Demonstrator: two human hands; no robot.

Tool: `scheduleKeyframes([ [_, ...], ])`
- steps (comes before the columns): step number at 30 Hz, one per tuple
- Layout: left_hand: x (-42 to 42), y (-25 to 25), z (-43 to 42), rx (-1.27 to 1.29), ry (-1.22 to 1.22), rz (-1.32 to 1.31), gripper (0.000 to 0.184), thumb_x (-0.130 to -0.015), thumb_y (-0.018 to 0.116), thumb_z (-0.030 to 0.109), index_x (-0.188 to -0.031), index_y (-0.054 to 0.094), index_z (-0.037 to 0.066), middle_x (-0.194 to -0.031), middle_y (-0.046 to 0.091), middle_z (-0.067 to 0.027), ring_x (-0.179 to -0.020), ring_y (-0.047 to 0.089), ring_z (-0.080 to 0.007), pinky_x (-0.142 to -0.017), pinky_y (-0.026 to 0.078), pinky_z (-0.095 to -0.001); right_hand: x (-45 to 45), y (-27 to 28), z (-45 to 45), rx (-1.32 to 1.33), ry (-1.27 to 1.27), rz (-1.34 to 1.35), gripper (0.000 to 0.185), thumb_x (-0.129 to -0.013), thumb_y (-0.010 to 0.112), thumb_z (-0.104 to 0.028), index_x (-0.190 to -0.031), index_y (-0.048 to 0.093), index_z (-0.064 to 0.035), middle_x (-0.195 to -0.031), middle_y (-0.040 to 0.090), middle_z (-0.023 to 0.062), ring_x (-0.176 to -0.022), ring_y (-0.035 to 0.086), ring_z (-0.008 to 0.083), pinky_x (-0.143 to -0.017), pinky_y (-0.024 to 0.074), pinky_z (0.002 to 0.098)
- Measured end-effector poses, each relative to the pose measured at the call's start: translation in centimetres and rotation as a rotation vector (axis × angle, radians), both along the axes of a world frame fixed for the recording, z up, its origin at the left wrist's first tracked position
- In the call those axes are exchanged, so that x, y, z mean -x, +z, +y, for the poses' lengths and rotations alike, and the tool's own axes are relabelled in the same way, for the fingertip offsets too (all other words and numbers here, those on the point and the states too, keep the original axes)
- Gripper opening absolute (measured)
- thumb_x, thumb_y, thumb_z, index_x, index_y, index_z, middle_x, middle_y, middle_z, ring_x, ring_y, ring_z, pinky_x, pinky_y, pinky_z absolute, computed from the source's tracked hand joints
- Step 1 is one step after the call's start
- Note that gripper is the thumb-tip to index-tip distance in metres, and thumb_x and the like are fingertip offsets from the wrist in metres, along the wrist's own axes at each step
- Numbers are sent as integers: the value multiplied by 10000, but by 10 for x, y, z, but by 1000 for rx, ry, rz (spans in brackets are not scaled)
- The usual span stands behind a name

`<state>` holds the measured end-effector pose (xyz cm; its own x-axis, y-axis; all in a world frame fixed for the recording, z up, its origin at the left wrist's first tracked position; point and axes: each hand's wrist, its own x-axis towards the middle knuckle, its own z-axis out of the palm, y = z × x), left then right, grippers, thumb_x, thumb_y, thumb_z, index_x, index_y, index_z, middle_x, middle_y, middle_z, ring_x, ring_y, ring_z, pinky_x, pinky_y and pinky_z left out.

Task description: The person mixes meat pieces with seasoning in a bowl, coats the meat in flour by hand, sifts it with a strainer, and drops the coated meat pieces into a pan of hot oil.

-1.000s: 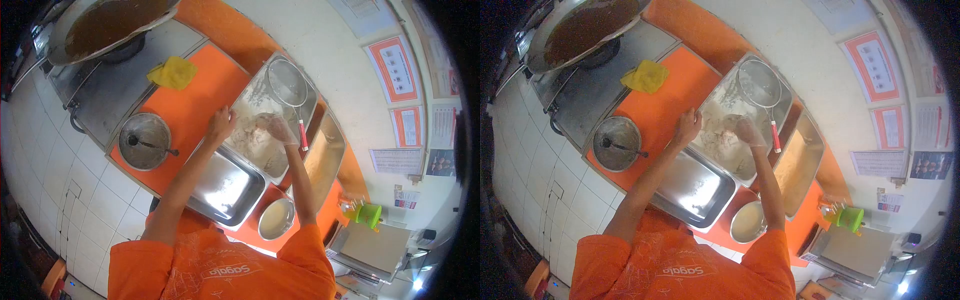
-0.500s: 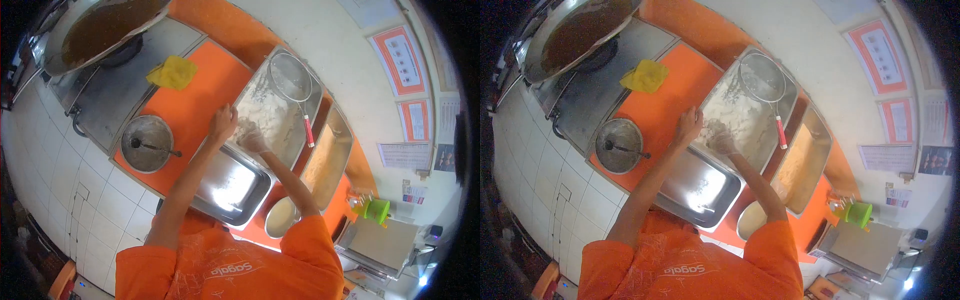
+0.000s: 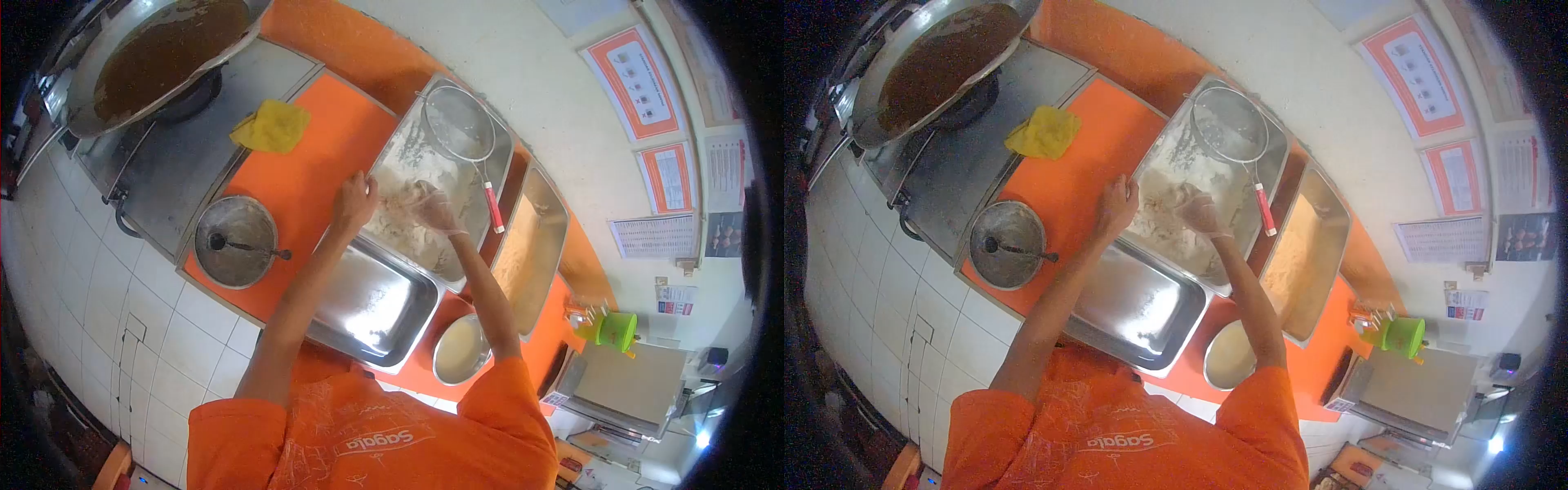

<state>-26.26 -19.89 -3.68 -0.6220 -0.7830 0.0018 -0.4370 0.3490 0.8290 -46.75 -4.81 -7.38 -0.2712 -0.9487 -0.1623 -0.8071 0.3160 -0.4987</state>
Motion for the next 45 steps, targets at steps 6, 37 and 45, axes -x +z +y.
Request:
scheduleKeyframes([
  [6,2,-6,0,-4,0,36,341,-932,456,286,-891,550,-39,-823,614,-288,-754,625,-449,-687,505,-516,-2,-16,7,151,38,-112,524,-818,675,-97,-1288,464,0,-1199,560,145,-1044,569,239,-926,460,346],
  [37,1,2,1,21,26,22,320,-926,486,261,-873,556,-46,-824,611,-279,-781,617,-438,-702,493,-504,-32,4,-10,-107,-378,-360,497,-811,723,-335,-1201,583,-62,-1082,660,138,-986,618,211,-855,489,328],
  [45,-1,3,0,17,-5,25,324,-927,469,254,-893,563,-54,-841,608,-296,-800,614,-451,-717,495,-510,-24,47,-6,69,-57,-116,473,-800,678,-285,-1197,590,-45,-1138,642,125,-1078,576,236,-1002,383,391],
])
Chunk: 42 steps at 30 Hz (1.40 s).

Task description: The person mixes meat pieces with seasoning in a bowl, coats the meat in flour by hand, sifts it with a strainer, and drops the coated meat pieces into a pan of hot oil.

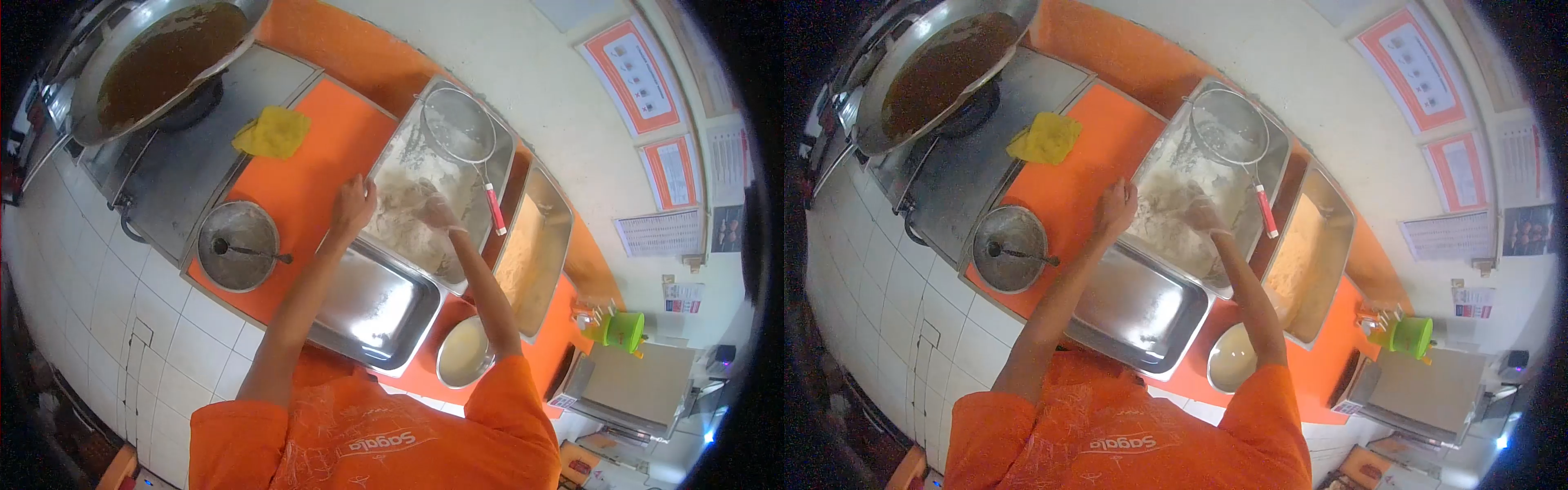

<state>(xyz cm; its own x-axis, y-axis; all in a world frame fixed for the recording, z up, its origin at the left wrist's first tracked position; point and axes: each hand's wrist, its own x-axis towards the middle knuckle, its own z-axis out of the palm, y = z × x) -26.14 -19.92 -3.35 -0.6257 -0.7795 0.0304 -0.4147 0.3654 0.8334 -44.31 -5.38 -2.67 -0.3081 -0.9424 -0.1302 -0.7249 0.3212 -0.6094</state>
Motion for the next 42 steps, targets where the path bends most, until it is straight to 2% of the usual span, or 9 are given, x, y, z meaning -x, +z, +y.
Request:
scheduleKeyframes([
  [10,-1,-11,7,28,5,5,337,-930,456,266,-908,568,-51,-880,614,-303,-806,623,-453,-720,501,-510,-16,-64,-34,-72,74,189,420,-800,654,-291,-1151,609,-66,-1154,629,150,-1086,581,294,-906,466,386],
  [14,6,-4,-4,85,27,30,328,-927,468,269,-896,568,-43,-872,616,-302,-790,628,-441,-712,504,-505,37,-66,-36,-172,-41,484,346,-802,644,-314,-1034,628,-58,-920,672,161,-829,646,358,-726,518,415],
  [19,0,-3,5,32,18,3,326,-926,476,274,-898,566,-38,-857,615,-296,-742,627,-438,-675,511,-501,30,16,-29,-254,176,707,353,-800,636,-239,-1092,601,-43,-890,665,160,-802,645,301,-708,508,415],
  [25,3,-11,0,57,20,47,337,-926,476,277,-896,565,-47,-852,612,-296,-734,626,-445,-667,513,-503,52,-7,-32,144,354,85,518,-804,621,-98,-1306,497,-62,-1093,639,132,-912,619,244,-777,504,337],
  [27,1,-8,2,63,21,5,339,-927,473,275,-902,565,-51,-863,611,-301,-758,626,-446,-679,512,-502,45,20,-39,-159,226,210,539,-842,602,-166,-1353,460,-67,-1223,593,155,-1016,605,237,-837,495,317],
  [30,-1,7,3,-48,14,-37,344,-931,464,273,-913,565,-55,-865,608,-307,-789,623,-451,-709,506,-508,125,-112,-69,-586,648,903,504,-922,450,-222,-1404,404,-83,-1327,533,136,-1041,611,274,-879,469,459],
  [32,2,-1,4,-26,41,-6,351,-941,462,284,-877,552,-50,-835,607,-305,-791,616,-458,-695,487,-520,114,-162,-69,-95,407,814,502,-918,452,-267,-1375,437,-61,-1343,517,149,-1101,582,273,-940,433,457],
  [34,3,-3,-1,51,72,41,356,-946,461,286,-861,546,-48,-807,604,-305,-789,610,-465,-684,473,-528,29,-135,-80,-209,111,923,528,-914,452,-377,-1331,494,-56,-1370,489,174,-1198,524,305,-1030,368,441],
  [42,4,-11,1,23,4,77,343,-945,447,262,-868,553,-55,-823,613,-291,-772,606,-474,-694,470,-531,7,-25,-22,-154,227,-117,599,-864,569,-451,-1313,513,-58,-1374,481,172,-1256,463,310,-1068,341,400],
])
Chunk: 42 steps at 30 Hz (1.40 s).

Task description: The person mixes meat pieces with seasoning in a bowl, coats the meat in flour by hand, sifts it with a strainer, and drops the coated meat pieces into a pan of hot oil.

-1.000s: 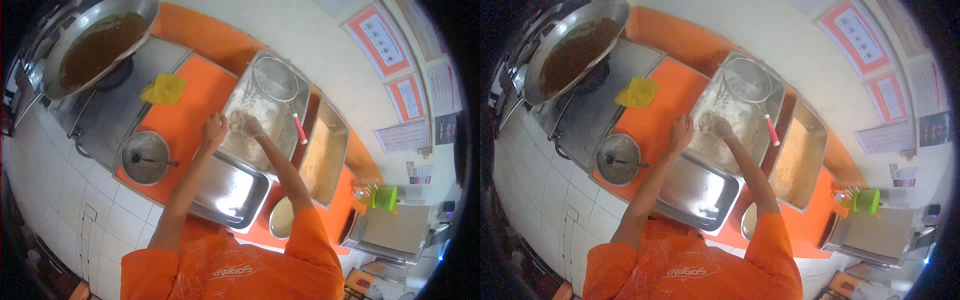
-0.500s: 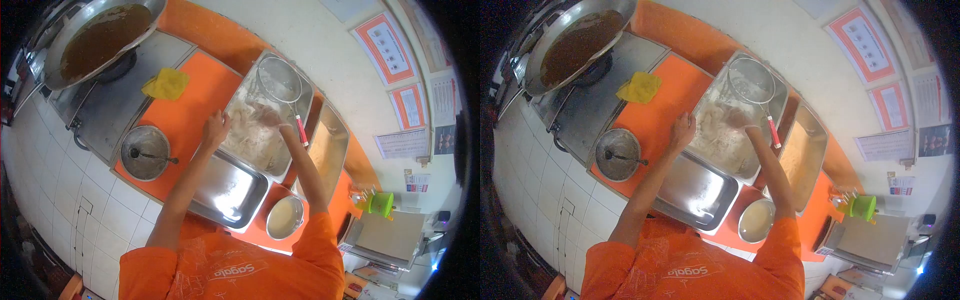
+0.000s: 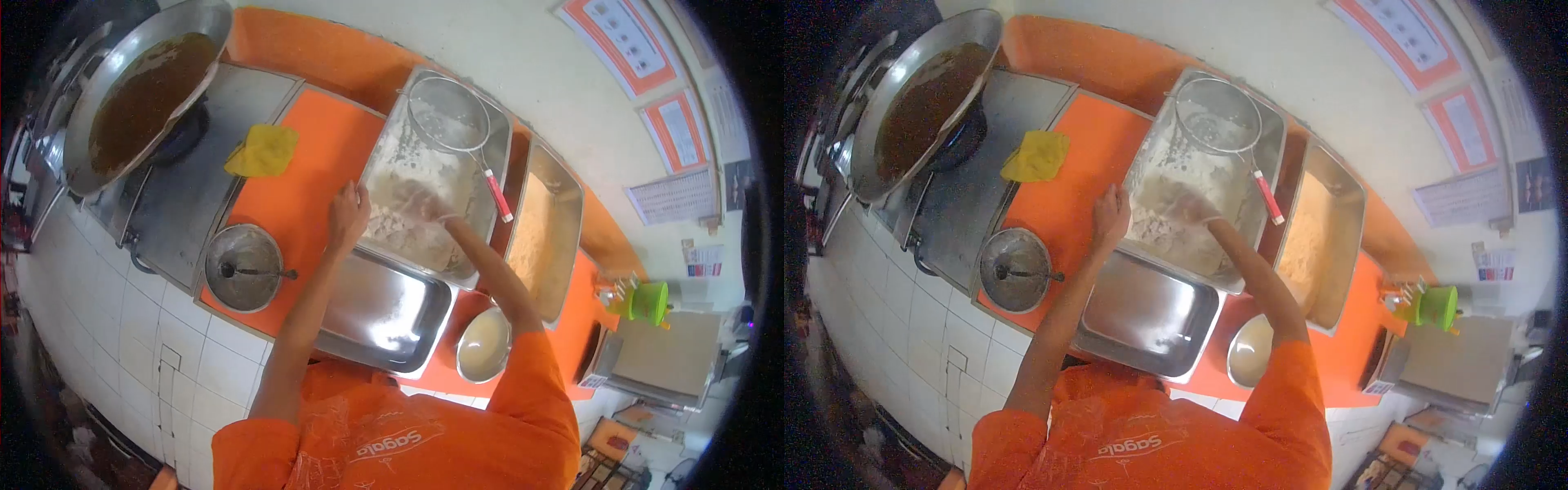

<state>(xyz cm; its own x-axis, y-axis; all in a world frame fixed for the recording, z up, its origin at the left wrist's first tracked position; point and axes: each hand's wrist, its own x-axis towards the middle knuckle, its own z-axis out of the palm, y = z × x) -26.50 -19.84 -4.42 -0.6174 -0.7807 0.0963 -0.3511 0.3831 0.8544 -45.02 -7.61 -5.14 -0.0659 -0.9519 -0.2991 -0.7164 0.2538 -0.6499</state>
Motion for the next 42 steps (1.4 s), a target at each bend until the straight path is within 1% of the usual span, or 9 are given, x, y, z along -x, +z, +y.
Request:
scheduleKeyframes([
  [8,0,11,3,41,8,-50,345,-940,455,257,-826,557,-52,-784,603,-299,-747,613,-461,-651,464,-528,-66,-71,8,335,-143,39,462,-864,578,-399,-1202,591,-86,-974,667,136,-915,629,311,-840,490,391],
  [13,0,9,2,65,2,-58,335,-939,452,250,-833,555,-50,-794,601,-305,-748,601,-474,-666,456,-539,-50,-24,-5,-43,-167,495,400,-854,570,-340,-1130,602,-52,-734,661,149,-698,648,349,-648,533,419],
  [22,-3,6,1,55,-5,-53,322,-942,463,255,-834,544,-38,-806,607,-285,-761,613,-454,-676,482,-520,-13,-14,12,690,-3,521,325,-799,584,-148,-1106,593,-41,-839,657,170,-746,633,369,-743,517,422],
  [25,-4,12,1,11,-5,-50,330,-941,462,257,-833,544,-44,-807,605,-290,-768,613,-455,-680,484,-515,-17,-12,21,454,-128,189,374,-818,581,-160,-1177,575,-56,-1004,638,212,-901,631,335,-816,504,421],
  [28,-4,7,1,21,-14,-34,340,-941,458,263,-849,551,-51,-813,607,-296,-770,613,-460,-683,485,-514,-27,-7,18,-283,-44,561,476,-812,544,-172,-1260,518,-12,-1192,561,217,-1065,547,351,-892,463,420],
  [34,-1,-7,2,-14,-9,-47,349,-940,451,267,-872,560,-57,-826,605,-305,-772,614,-461,-690,487,-517,-46,-63,31,573,0,918,506,-832,543,-287,-1315,501,-144,-1319,481,192,-1056,555,347,-782,501,424],
  [38,0,0,0,-14,-13,-65,348,-938,451,274,-871,553,-52,-819,603,-299,-771,614,-459,-692,488,-516,-27,-60,1,-196,-162,552,434,-848,499,-194,-1272,555,-121,-1195,549,250,-1032,578,341,-893,483,409],
  [41,1,3,-1,2,-19,-76,339,-938,456,275,-870,546,-45,-823,605,-295,-778,616,-459,-692,490,-515,-18,-25,-14,-358,-45,653,474,-819,545,-138,-1283,511,-45,-1211,552,220,-1034,586,327,-911,485,351],
  [42,1,2,-1,-3,-24,-94,335,-937,458,275,-869,544,-42,-825,605,-295,-781,617,-459,-691,490,-515,-8,-34,-8,-33,-62,377,496,-808,557,-150,-1289,493,-44,-1187,574,195,-946,604,329,-833,491,379],
])
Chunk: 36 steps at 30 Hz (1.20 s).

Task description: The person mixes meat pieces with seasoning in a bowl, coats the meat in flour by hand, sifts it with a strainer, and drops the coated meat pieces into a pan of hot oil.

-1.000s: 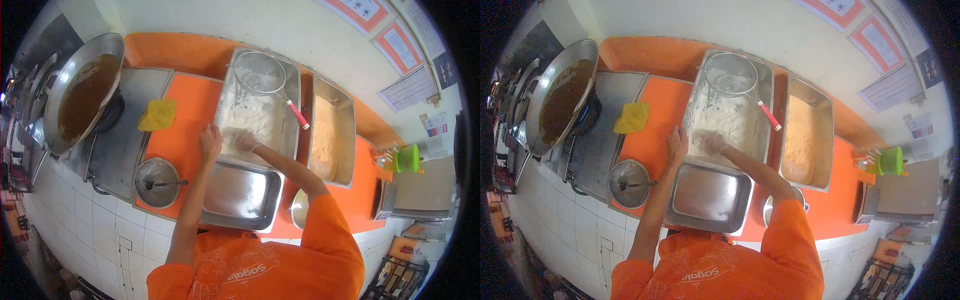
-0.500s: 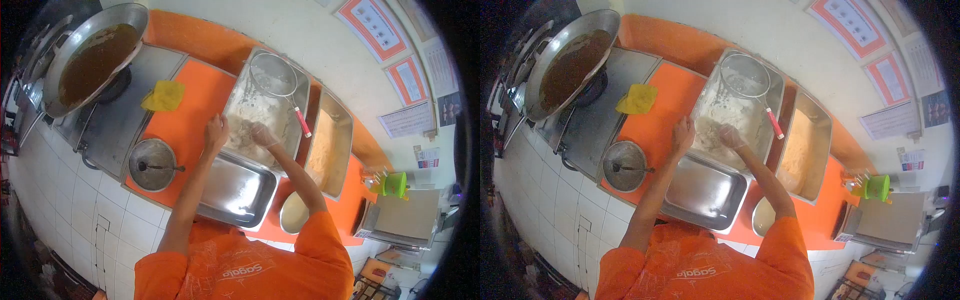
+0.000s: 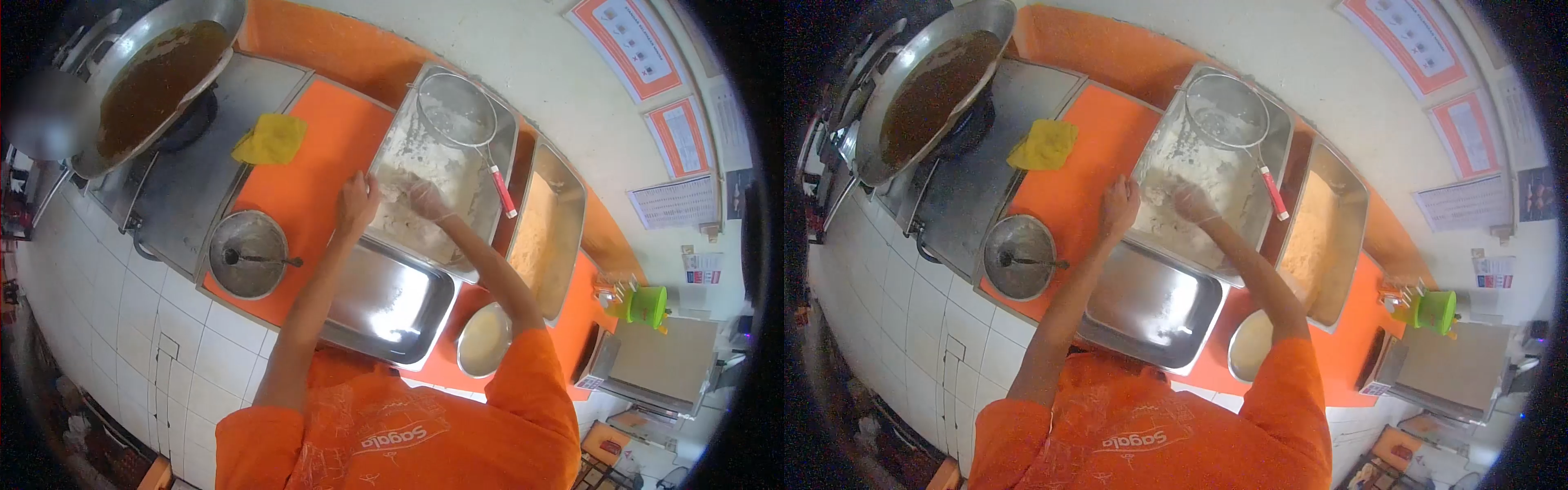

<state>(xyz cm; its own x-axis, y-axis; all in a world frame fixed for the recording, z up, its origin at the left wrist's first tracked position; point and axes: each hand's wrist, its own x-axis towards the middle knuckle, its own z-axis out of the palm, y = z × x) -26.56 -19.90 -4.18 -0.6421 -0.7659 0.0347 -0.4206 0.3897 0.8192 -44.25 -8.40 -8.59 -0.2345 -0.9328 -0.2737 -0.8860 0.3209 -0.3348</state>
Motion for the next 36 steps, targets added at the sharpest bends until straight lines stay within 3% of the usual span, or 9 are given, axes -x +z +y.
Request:
scheduleKeyframes([
  [3,-2,-5,1,-3,4,27,330,-936,465,275,-858,541,-36,-824,607,-291,-776,616,-459,-685,491,-519,11,-10,36,672,119,-219,540,-782,577,-140,-1297,454,-32,-1146,618,141,-785,639,339,-701,503,432],
  [6,-2,2,2,29,27,45,331,-935,469,278,-860,541,-37,-822,608,-288,-774,614,-463,-682,491,-523,-39,51,70,514,26,216,555,-784,559,-74,-1322,433,-31,-1198,603,131,-897,618,343,-805,487,416],
  [10,-1,-5,3,57,22,48,335,-934,469,282,-866,541,-38,-834,612,-287,-779,615,-463,-692,496,-524,-83,82,55,-328,-328,-177,548,-834,552,-128,-1367,440,-69,-1252,574,128,-1142,531,284,-960,434,357],
  [15,-1,-2,0,-12,42,61,337,-926,477,280,-888,554,-46,-855,615,-294,-779,617,-462,-696,503,-515,-43,32,72,277,-190,-783,417,-858,577,-241,-1218,586,-31,-1213,587,155,-1224,482,230,-1011,395,345],
  [17,0,-2,-2,-17,40,43,329,-916,490,270,-903,563,-51,-866,618,-294,-783,622,-454,-688,509,-508,-13,6,53,207,-115,-297,391,-866,581,-259,-1176,618,-25,-1231,582,155,-1227,478,225,-1030,371,343],
  [21,5,-13,3,21,80,72,286,-924,497,235,-835,593,-20,-747,614,-278,-698,630,-421,-598,491,-476,30,-41,25,-106,-270,-222,479,-913,519,-323,-1314,509,-62,-1347,494,150,-1306,392,250,-1092,293,372],
  [24,6,-57,0,569,-170,-98,273,-922,492,240,-862,592,-7,-747,608,-235,-696,615,-410,-629,489,-484,-22,-73,-8,167,-9,-33,491,-893,542,-313,-1312,505,-60,-1328,508,154,-1274,418,267,-1075,310,388],
  [28,19,-47,9,83,-2,43,293,-934,469,251,-954,560,-27,-850,597,-249,-785,608,-411,-701,487,-493,-14,-68,26,188,25,6,511,-866,573,-298,-1310,499,-57,-1303,527,159,-1231,452,290,-1052,333,409],
  [36,8,-10,14,60,72,74,335,-944,440,286,-992,533,-31,-908,595,-235,-768,616,-384,-674,517,-495,115,-126,86,165,38,351,559,-813,636,-270,-1305,488,-51,-1253,564,168,-1145,520,337,-1007,379,451],
])
